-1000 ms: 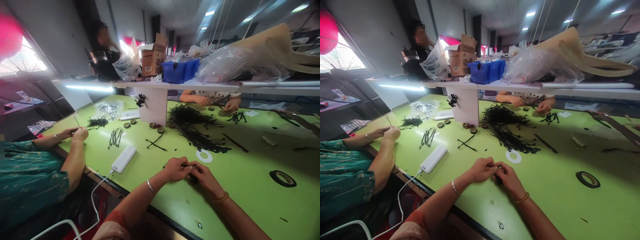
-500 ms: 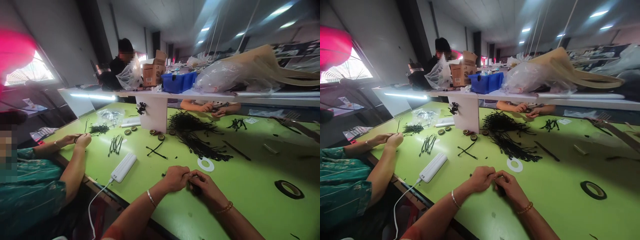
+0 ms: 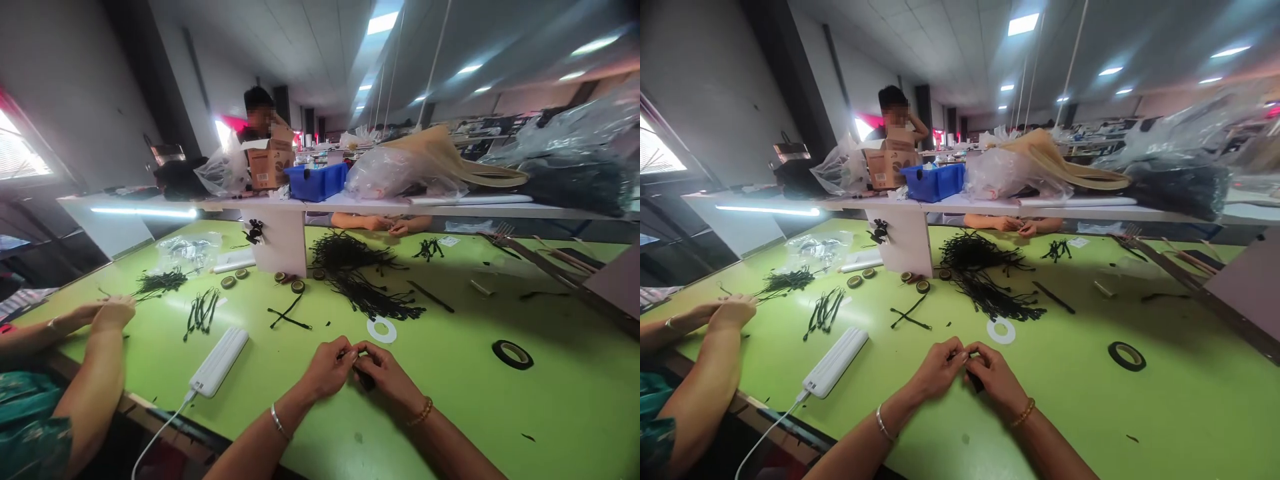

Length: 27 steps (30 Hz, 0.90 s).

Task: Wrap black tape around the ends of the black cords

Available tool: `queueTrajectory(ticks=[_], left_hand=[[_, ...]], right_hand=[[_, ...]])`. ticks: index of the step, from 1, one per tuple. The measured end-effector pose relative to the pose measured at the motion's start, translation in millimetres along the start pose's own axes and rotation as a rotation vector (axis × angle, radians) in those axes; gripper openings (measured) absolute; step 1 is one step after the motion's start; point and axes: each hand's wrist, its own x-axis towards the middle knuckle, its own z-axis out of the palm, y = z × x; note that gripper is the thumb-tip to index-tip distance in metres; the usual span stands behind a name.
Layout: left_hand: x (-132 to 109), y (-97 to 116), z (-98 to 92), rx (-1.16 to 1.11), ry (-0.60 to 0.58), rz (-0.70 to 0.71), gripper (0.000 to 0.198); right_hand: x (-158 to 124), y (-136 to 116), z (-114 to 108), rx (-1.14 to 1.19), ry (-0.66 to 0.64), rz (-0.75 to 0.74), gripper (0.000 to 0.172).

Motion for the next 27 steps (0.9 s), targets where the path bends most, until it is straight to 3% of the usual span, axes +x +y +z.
queueTrajectory(ticks=[6,13,17,21,27], left_hand=[[1,-6,1.3,0.226,0.061,0.118,0.028],[2,-11,5.7,0.336,0.196,0.217,0.030],[2,-12,6.2,0.369,0.202,0.224,0.030],[1,-10,4.4,0.403,0.162,0.234,0.028],[6,-15,2.2,0.564,0.219,0.337,0.032]], right_hand=[[2,2,0,0.019,0.028,0.015,0.033],[6,3,2,0.106,0.007,0.015,0.038],[5,2,1,0.107,0.002,0.017,0.038],[0,-1,2,0.012,0.051,-0.013,0.034],[3,1,5,-0.158,0.121,-0.154,0.020]])
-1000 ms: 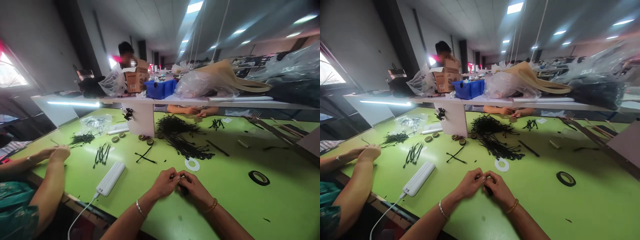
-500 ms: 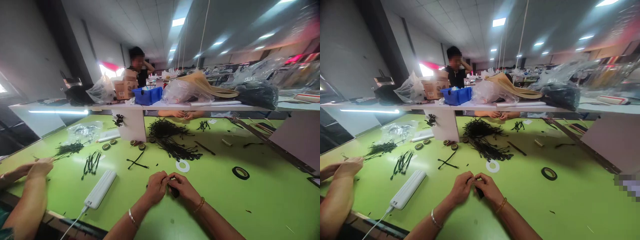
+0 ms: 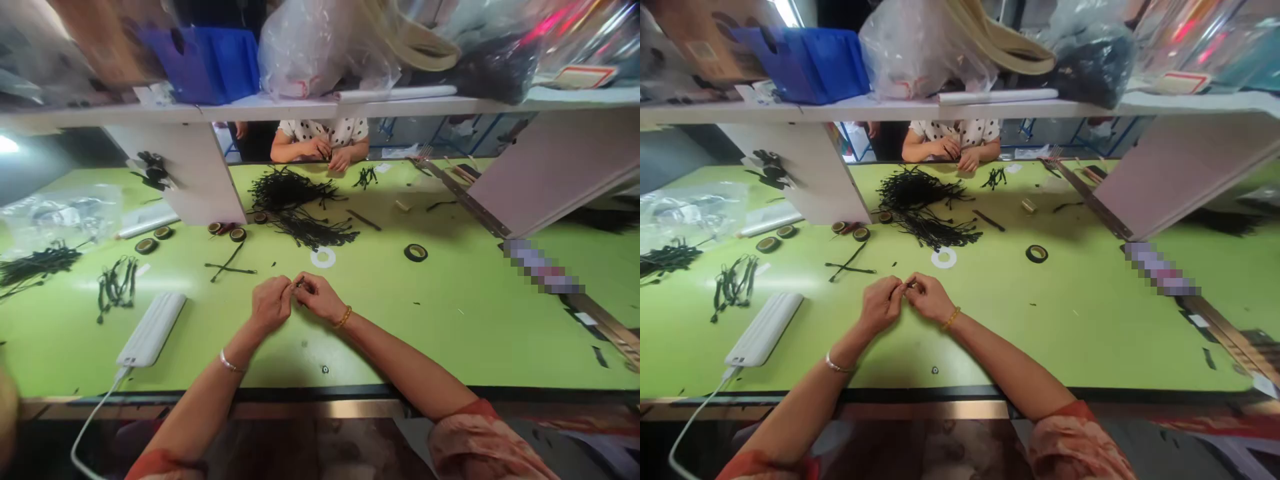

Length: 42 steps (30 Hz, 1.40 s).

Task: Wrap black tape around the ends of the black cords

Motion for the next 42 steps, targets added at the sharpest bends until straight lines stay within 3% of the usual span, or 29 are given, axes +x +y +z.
queueTrajectory(ticks=[8,12,17,18,22,25,27,31,35,38,42], left_hand=[[-1,-5,7.7,0.125,0.072,0.076,0.031],[-1,-2,7.9,0.048,0.094,0.031,0.028],[-6,24,11.2,-0.208,0.058,0.111,0.028],[-6,29,11.4,-0.297,0.069,0.078,0.029],[6,27,4.4,-0.733,0.126,-0.280,0.036],[15,15,-4.2,-1.050,0.051,-0.444,0.045],[17,9,-8.1,-1.136,0.006,-0.485,0.048],[17,5,-10.6,-1.109,-0.042,-0.482,0.050],[16,2,-10.0,-0.965,-0.073,-0.481,0.050],[15,2,-8.6,-0.804,-0.082,-0.426,0.048],[14,8,-9.6,-0.673,-0.127,-0.341,0.046]], right_hand=[[-2,8,10,-0.343,0.198,-0.119,0.007],[2,11,11,-0.424,0.234,-0.149,0.009],[10,17,12,-0.551,0.269,-0.044,0.011],[9,17,11,-0.600,0.263,-0.031,0.013],[4,11,6,-0.888,0.217,-0.095,0.026],[4,9,4,-1.067,0.187,-0.064,0.037],[6,10,3,-1.112,0.133,-0.071,0.037],[5,12,0,-0.988,0.107,-0.147,0.032],[3,2,-9,-0.437,0.241,-0.188,0.032],[5,-8,-13,-0.086,0.189,-0.174,0.039],[7,-11,-13,0.010,0.131,-0.123,0.037]])
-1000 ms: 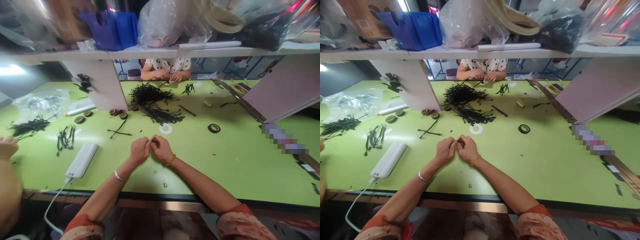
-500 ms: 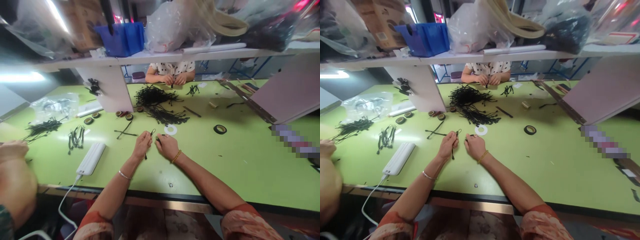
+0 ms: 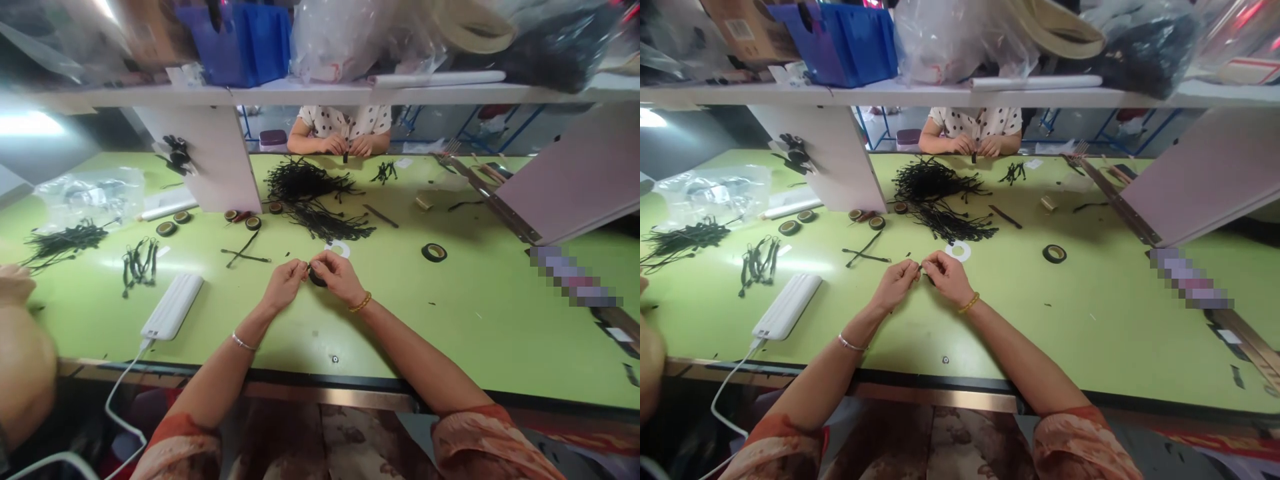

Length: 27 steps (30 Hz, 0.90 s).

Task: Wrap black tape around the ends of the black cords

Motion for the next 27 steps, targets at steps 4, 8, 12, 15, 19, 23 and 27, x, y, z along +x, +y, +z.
queueTrajectory(ticks=[4,8,12,15,19,23,27], left_hand=[[-3,6,-2.7,0.026,-0.070,0.099,0.047],[-2,4,-6.2,0.007,-0.176,0.096,0.052],[0,0,-3.1,-0.086,-0.163,0.015,0.052],[-1,2,-1.3,-0.022,-0.133,0.025,0.045],[-4,4,0.3,0.240,-0.122,0.130,0.032],[-6,0,6.5,0.604,-0.075,0.231,0.027],[-6,-3,9.2,0.654,-0.018,0.189,0.031]], right_hand=[[-1,0,0,0.076,0.004,0.039,0.042],[-2,-1,-1,0.115,-0.039,0.089,0.048],[-1,0,-3,-0.004,-0.003,0.083,0.045],[0,4,-3,-0.046,0.003,0.083,0.043],[-2,11,-2,0.001,-0.028,0.129,0.043],[-3,15,-2,-0.055,0.006,0.135,0.041],[-1,15,-4,-0.069,0.043,0.110,0.037]])
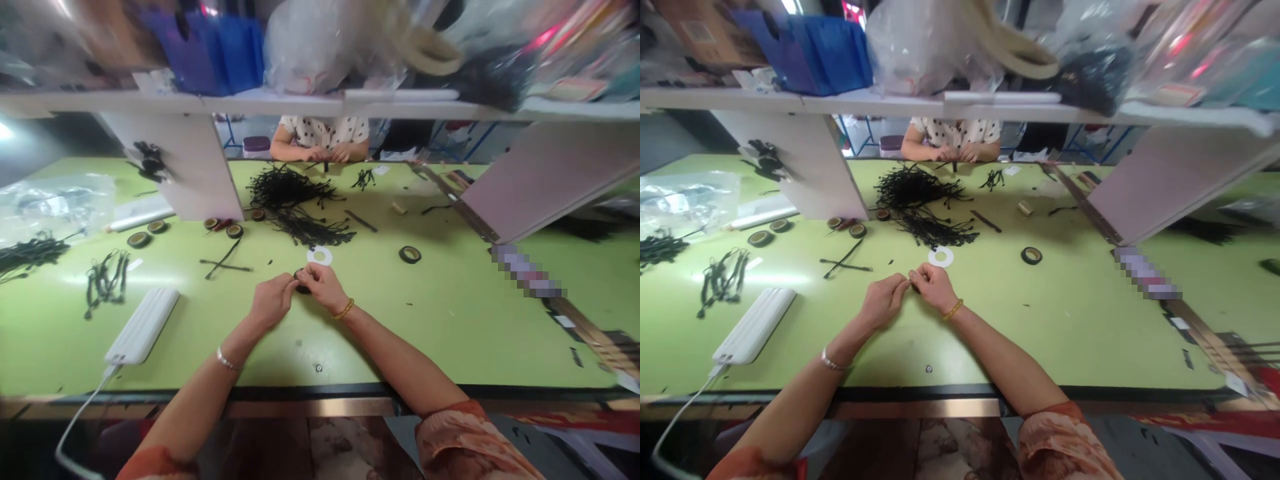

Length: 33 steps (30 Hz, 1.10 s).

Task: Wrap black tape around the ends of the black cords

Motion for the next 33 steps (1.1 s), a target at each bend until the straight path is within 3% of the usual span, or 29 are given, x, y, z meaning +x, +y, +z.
queueTrajectory(ticks=[3,6,10,14,18,24,30,33], left_hand=[[2,-3,-1.9,-0.054,0.014,-0.071,0.030],[4,-6,-3.9,-0.111,-0.023,-0.064,0.035],[4,-5,-5.5,-0.206,-0.058,-0.013,0.028],[4,-7,-7.8,-0.302,-0.114,-0.012,0.027],[5,-11,-15.1,-0.352,-0.134,-0.057,0.030],[6,-14,-23.8,-0.752,-0.218,-0.107,0.041],[11,-31,-29.2,-0.885,-0.318,-0.235,0.048],[13,-34,-31.6,-0.847,-0.258,-0.279,0.048]], right_hand=[[3,-3,-7,-0.049,0.069,-0.032,0.035],[4,-8,-12,-0.209,0.090,-0.174,0.027],[2,-13,-14,-0.482,-0.100,-0.321,0.027],[4,-6,-18,-0.485,-0.185,-0.259,0.039],[8,-3,-29,-0.374,-0.106,-0.176,0.046],[9,-13,-33,-0.117,-0.185,-0.153,0.054],[11,-7,-41,-0.198,-0.090,-0.144,0.057],[12,-3,-44,-0.254,-0.089,-0.122,0.058]])
